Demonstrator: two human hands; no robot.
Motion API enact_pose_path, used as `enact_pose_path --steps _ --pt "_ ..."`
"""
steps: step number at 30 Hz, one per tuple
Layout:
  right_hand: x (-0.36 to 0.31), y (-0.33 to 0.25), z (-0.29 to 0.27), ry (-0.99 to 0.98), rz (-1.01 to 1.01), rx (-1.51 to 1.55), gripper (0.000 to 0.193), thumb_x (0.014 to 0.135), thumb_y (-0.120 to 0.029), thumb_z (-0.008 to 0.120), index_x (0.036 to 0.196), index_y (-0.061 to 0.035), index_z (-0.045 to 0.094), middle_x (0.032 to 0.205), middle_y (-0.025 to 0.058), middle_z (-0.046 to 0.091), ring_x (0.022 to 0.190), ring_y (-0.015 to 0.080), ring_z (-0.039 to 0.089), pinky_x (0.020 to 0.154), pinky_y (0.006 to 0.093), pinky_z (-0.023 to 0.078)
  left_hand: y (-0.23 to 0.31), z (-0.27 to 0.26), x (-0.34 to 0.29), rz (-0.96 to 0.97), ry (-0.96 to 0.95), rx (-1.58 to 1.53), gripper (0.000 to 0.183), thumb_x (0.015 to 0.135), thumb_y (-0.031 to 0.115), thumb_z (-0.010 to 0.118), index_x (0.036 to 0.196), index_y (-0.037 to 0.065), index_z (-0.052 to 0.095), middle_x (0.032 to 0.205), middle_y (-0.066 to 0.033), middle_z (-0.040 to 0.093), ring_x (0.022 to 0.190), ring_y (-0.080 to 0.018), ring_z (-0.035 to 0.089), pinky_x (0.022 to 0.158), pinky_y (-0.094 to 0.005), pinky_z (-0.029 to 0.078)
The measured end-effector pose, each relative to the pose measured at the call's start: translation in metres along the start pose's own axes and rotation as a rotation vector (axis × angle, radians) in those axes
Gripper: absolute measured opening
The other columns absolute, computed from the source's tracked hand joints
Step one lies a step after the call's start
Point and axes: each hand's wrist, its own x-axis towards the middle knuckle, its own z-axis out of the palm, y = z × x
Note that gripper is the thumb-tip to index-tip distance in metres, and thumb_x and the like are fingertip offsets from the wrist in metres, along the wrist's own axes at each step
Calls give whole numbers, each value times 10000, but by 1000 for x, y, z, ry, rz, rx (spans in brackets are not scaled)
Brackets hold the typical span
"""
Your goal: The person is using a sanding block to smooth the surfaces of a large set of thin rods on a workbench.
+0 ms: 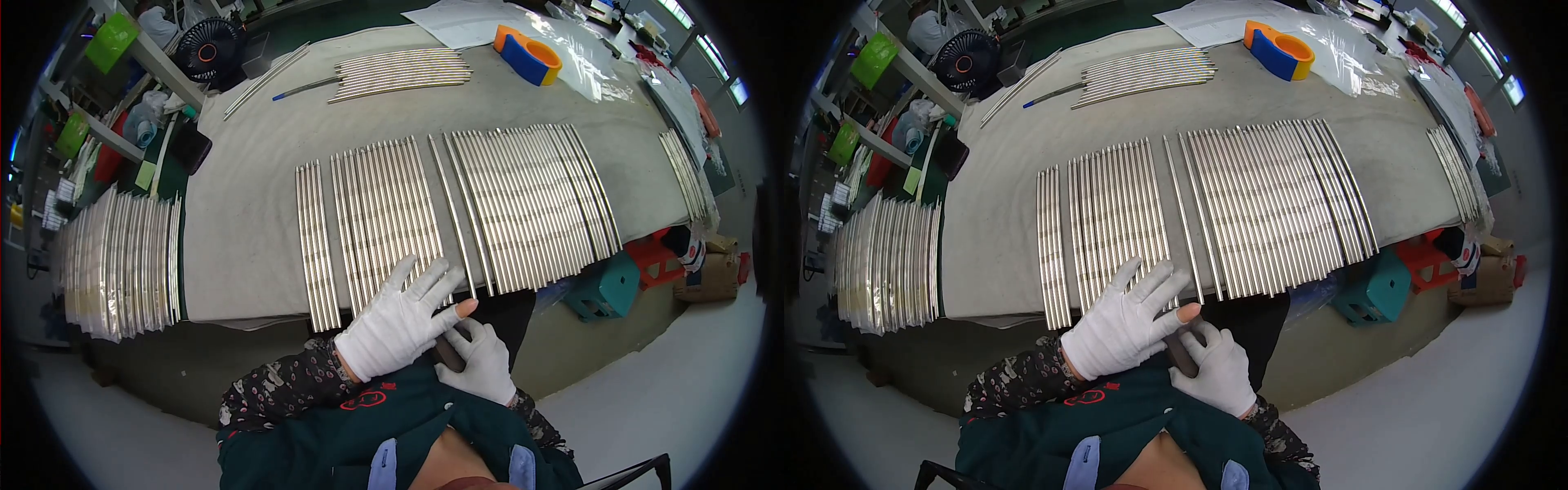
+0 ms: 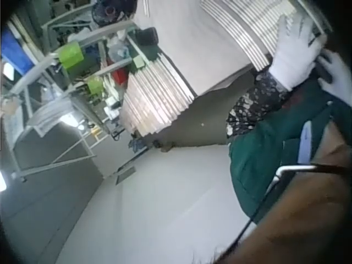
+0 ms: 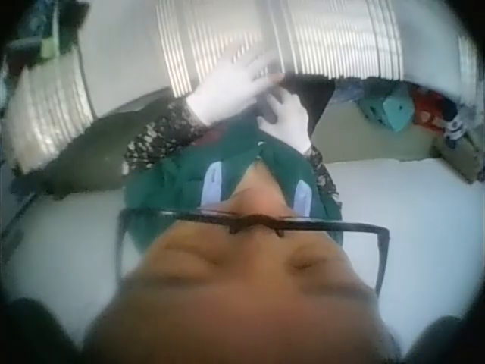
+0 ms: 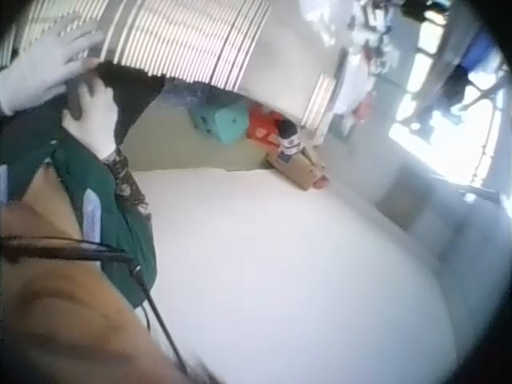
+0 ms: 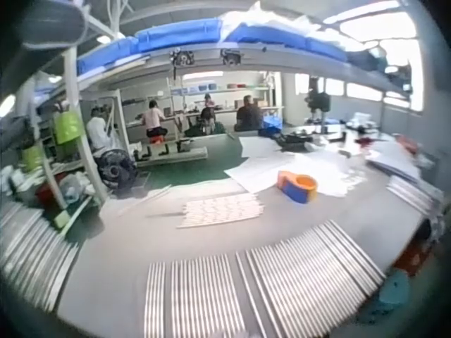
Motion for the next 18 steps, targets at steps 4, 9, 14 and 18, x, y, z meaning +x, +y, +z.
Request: enact_pose_path --steps 4,9,14,18 --pt "-1 2 0 -5 -15 6 563 603 -342 743 1095 -90 637 1134 96 543 828 258 550 676 374 518 7 4 6 -70 139 91 490 672 212 706 1114 54 568 1007 -83 573 949 -238 579 821 -394 462" --pt "-3 4 3 17 -21 -1 553 604 -342 743 1084 -88 642 1127 97 546 828 259 552 670 375 520 7 7 20 -57 152 284 142 715 190 625 782 88 554 709 -16 475 664 -174 530 578 -322 422" --pt "-5 4 1 2 26 40 599 579 -340 737 1113 -85 644 1094 118 576 856 280 559 710 380 506 9 9 27 -13 106 275 143 732 194 601 689 126 482 657 -14 446 625 -173 514 532 -326 395" --pt "-3 4 1 19 -1 16 533 608 -346 734 1067 -90 646 1118 102 557 828 262 556 678 372 521 7 13 30 17 145 301 141 740 198 603 698 126 489 640 -14 440 612 -177 509 523 -324 379"
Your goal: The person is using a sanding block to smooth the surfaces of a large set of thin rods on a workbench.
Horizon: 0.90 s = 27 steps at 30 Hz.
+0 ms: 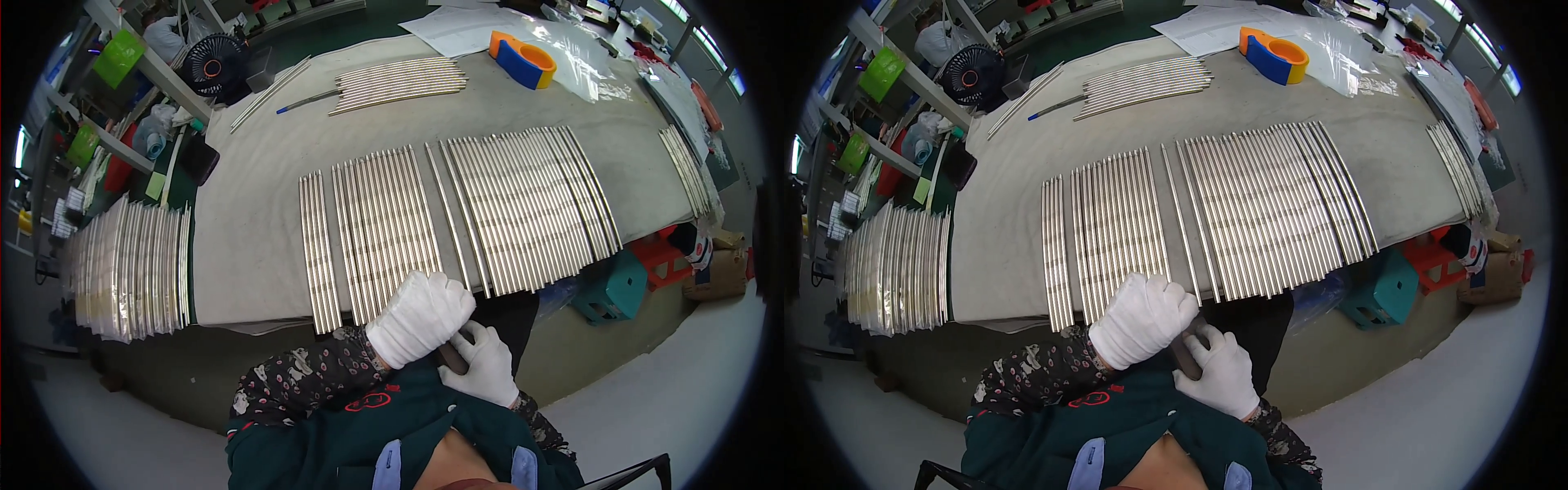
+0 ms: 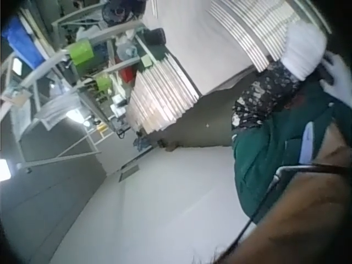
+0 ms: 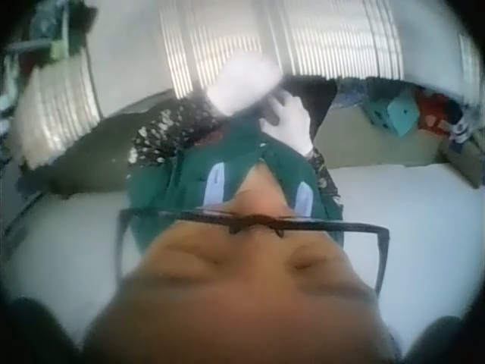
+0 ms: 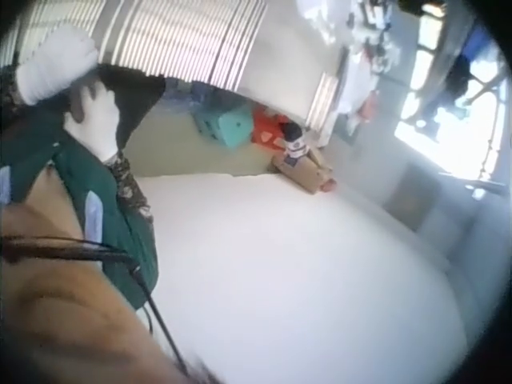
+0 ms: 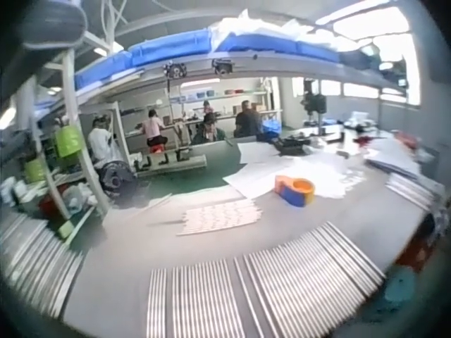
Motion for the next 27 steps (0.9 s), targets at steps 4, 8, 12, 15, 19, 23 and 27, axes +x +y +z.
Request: enact_pose_path --steps 4,8,12,15,19,23,27 --pt "3 1 0 7 -11 3 527 609 -349 730 1059 -86 651 1111 103 561 831 263 558 681 371 521 -1 -4 2 -13 46 -43 150 743 207 607 701 129 487 627 -16 431 592 -177 501 513 -321 375" --pt "6 1 -2 -7 -1 -2 521 611 -353 729 1049 -78 662 1111 103 565 834 263 560 679 370 521 -4 -22 2 -20 92 -64 162 735 188 615 688 133 471 616 -11 411 567 -170 483 498 -316 372" --pt "2 4 -1 23 -17 9 540 616 -368 727 1065 -75 665 1112 107 569 836 264 562 678 369 523 -22 -61 -4 -63 172 74 152 700 111 663 714 110 512 598 -2 420 533 -170 481 485 -308 396" --pt "-1 10 6 -25 22 17 566 632 -412 720 1090 -84 666 1103 111 576 838 266 566 671 382 528 -56 -76 -5 -222 389 57 113 777 93 662 767 104 550 643 -19 525 537 -167 545 483 -311 417" --pt "0 12 9 -40 19 22 565 641 -429 716 1090 -91 666 1100 109 577 838 268 569 667 385 529 -114 -88 -8 -738 710 -481 116 874 91 648 812 26 575 687 -39 590 557 -136 597 504 -269 501" --pt "3 11 7 -68 46 -1 566 643 -433 714 1097 -98 663 1087 104 579 840 267 570 668 384 528 -167 -87 -1 -858 854 -912 149 931 120 587 862 -4 541 729 -48 599 628 -120 624 561 -265 562" --pt "9 12 7 -93 83 -1 571 641 -443 718 1099 -106 659 1071 96 579 842 265 569 665 385 524 -197 -46 21 -887 829 -1092 167 936 140 584 915 -13 520 779 -80 625 653 -152 647 570 -278 564"
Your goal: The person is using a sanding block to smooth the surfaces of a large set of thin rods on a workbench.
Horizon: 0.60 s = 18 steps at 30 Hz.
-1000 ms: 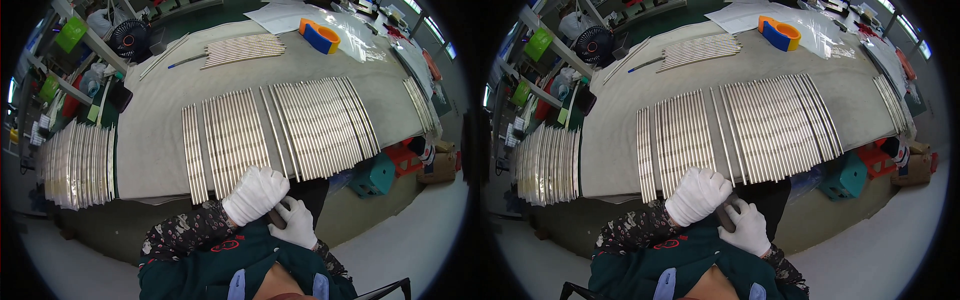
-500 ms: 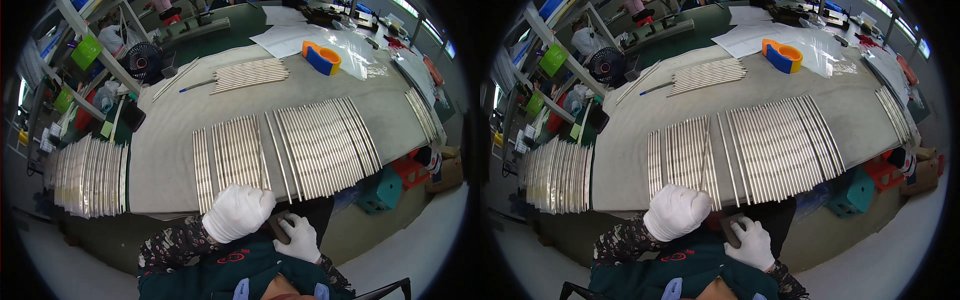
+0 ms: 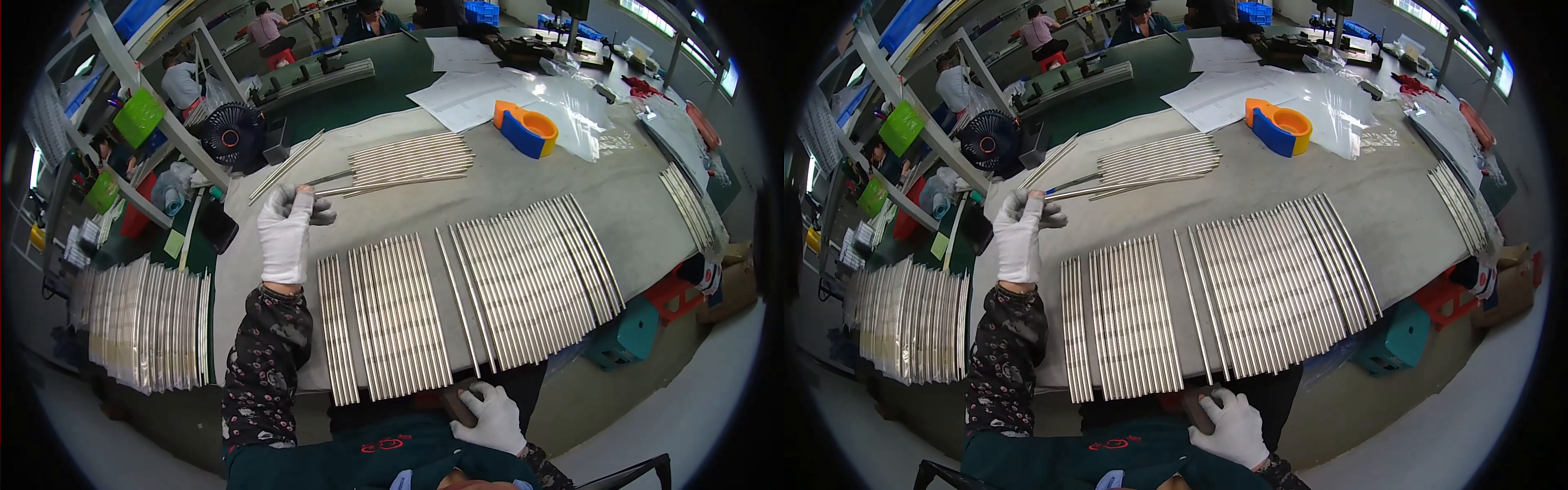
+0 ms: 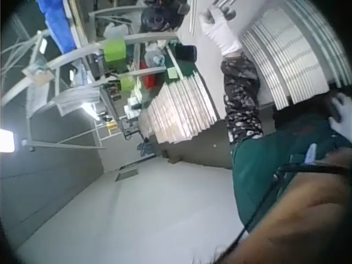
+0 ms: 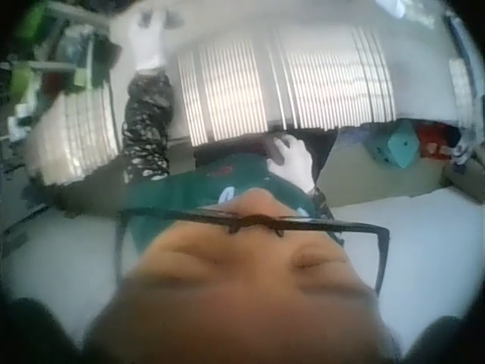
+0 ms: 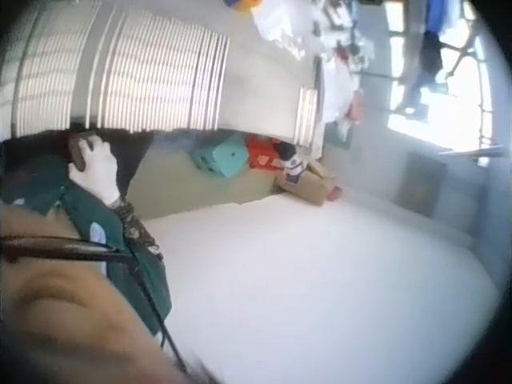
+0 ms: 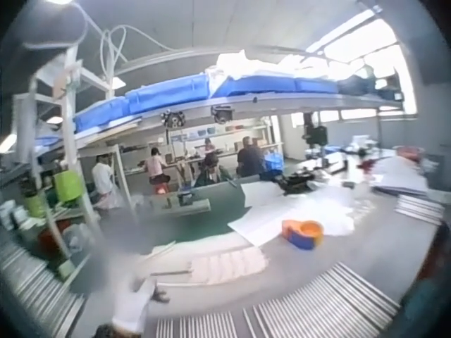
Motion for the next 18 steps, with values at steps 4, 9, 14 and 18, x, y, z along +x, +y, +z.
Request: enact_pose_path --steps 4,9,14,18 --pt "3 0 -1 7 -7 -43 581 638 -459 721 1099 -110 657 1054 91 578 846 263 560 664 384 516 -57 2 29 -112 -101 41 138 935 115 574 979 -12 543 840 -103 639 696 -147 643 632 -273 553" --pt "4 4 1 31 17 -86 565 629 -462 724 1070 -111 671 983 100 579 836 265 553 642 379 501 -102 -9 38 4 -227 449 74 871 40 620 927 0 591 817 -39 624 760 -126 613 697 -282 512" --pt "9 6 6 38 13 -53 547 629 -459 722 1047 -107 684 845 108 574 741 260 555 588 379 478 -100 -10 36 336 -383 765 135 747 32 667 864 40 600 850 -120 585 869 -303 574 782 -371 463" --pt "15 2 2 0 27 -48 548 636 -473 708 1048 -114 679 780 111 554 585 264 543 530 385 457 -103 -13 37 404 -386 786 170 740 -1 687 873 46 592 830 -103 579 822 -274 586 739 -344 467"
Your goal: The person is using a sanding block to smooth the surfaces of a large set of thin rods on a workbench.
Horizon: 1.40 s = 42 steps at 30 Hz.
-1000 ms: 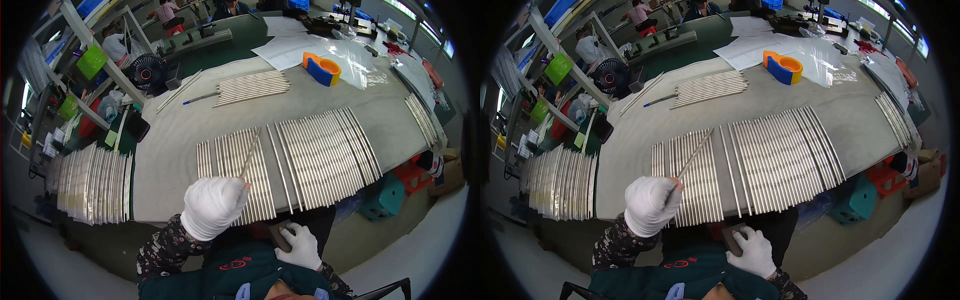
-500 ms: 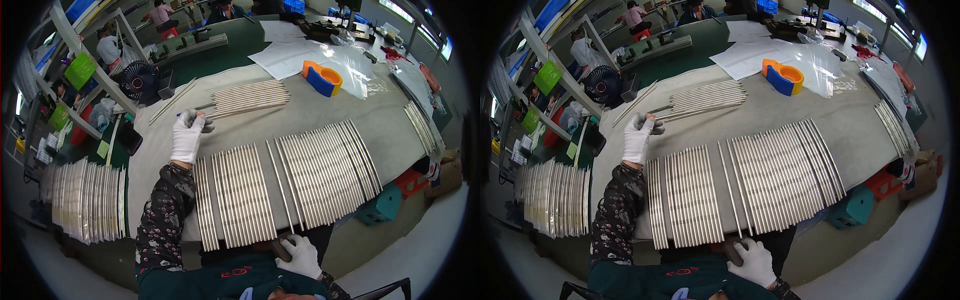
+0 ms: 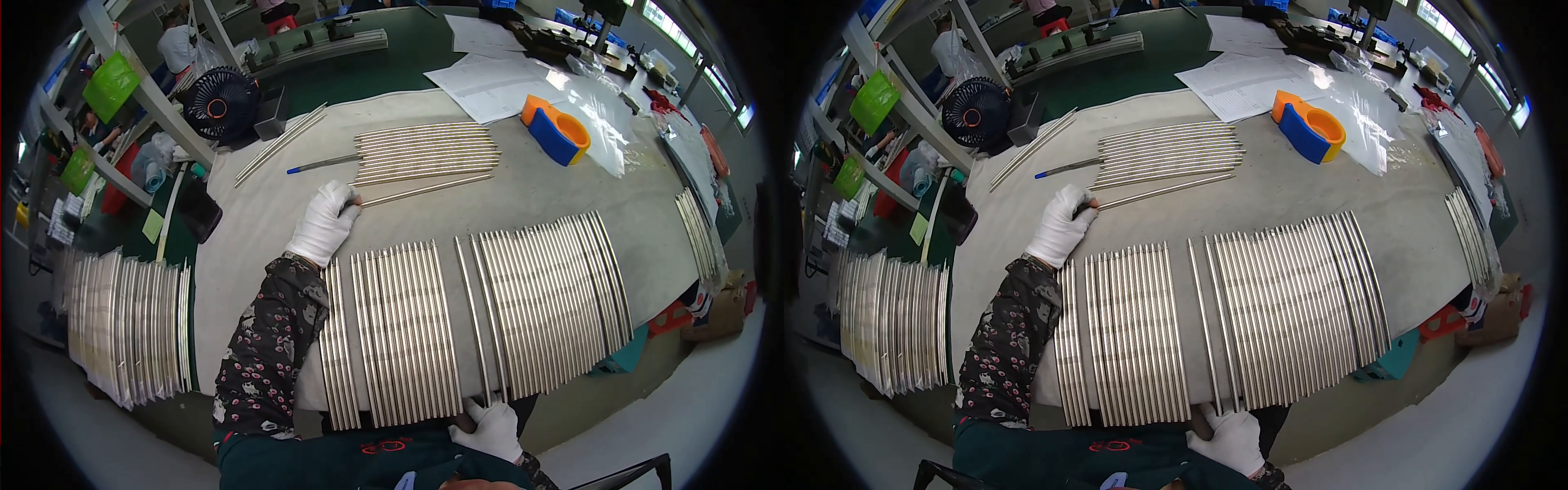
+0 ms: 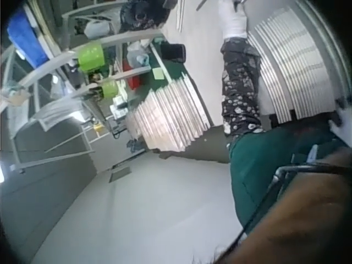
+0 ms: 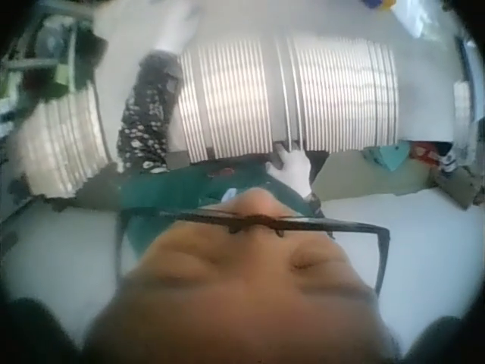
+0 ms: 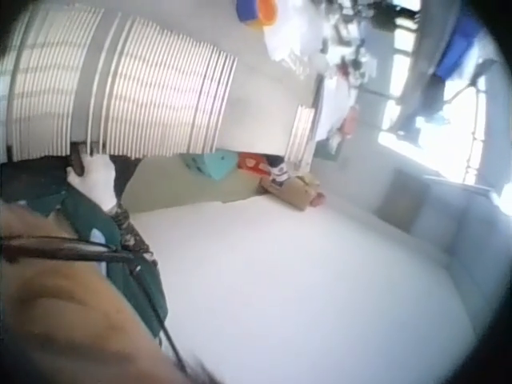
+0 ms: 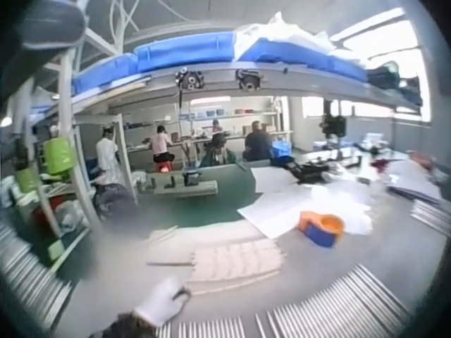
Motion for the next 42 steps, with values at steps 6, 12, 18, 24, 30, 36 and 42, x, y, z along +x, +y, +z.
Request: enact_pose_path --steps 6,12,18,24,30,36,42 --pt "3 -3 -4 -22 15 -82 502 636 -481 698 999 -135 675 782 111 546 545 272 556 495 385 445 0 1 -1 11 -6 -18 150 728 10 688 848 40 605 833 -94 576 830 -272 573 751 -345 458" --pt "4 -6 -8 8 -4 -96 477 637 -477 697 980 -147 681 829 113 550 562 265 574 484 383 442 0 0 -1 21 -28 2 140 712 17 692 823 37 610 836 -91 573 838 -276 567 755 -353 453" --pt "4 -9 -8 -51 91 -21 498 621 -462 719 977 -114 696 874 157 550 680 306 567 599 410 447 2 -3 -1 -9 -68 -11 129 734 82 677 836 48 606 854 -113 574 891 -307 555 801 -384 451" --pt "2 -10 -8 -132 181 43 535 595 -435 751 983 -69 705 929 210 554 822 349 565 720 440 454 3 -4 -2 9 -78 -2 137 726 92 690 828 51 609 843 -110 570 888 -307 553 798 -380 450" --pt "3 -12 -10 -163 205 27 536 591 -434 754 981 -69 703 943 209 553 840 350 567 723 444 452 5 -5 -1 -11 -99 -7 145 717 102 704 811 46 609 833 -108 567 874 -300 555 782 -382 455" --pt "2 -8 -5 -145 167 10 524 592 -438 751 962 -71 700 971 203 548 873 347 559 715 445 448 4 -5 0 53 -71 14 190 682 59 722 808 25 584 819 -99 561 818 -284 558 733 -364 451" --pt "3 -5 -3 -128 144 -5 507 588 -437 753 937 -72 697 979 190 546 900 339 553 696 441 447 5 -6 1 6 -100 -4 148 709 102 708 786 41 597 825 -111 565 861 -306 554 768 -386 454"
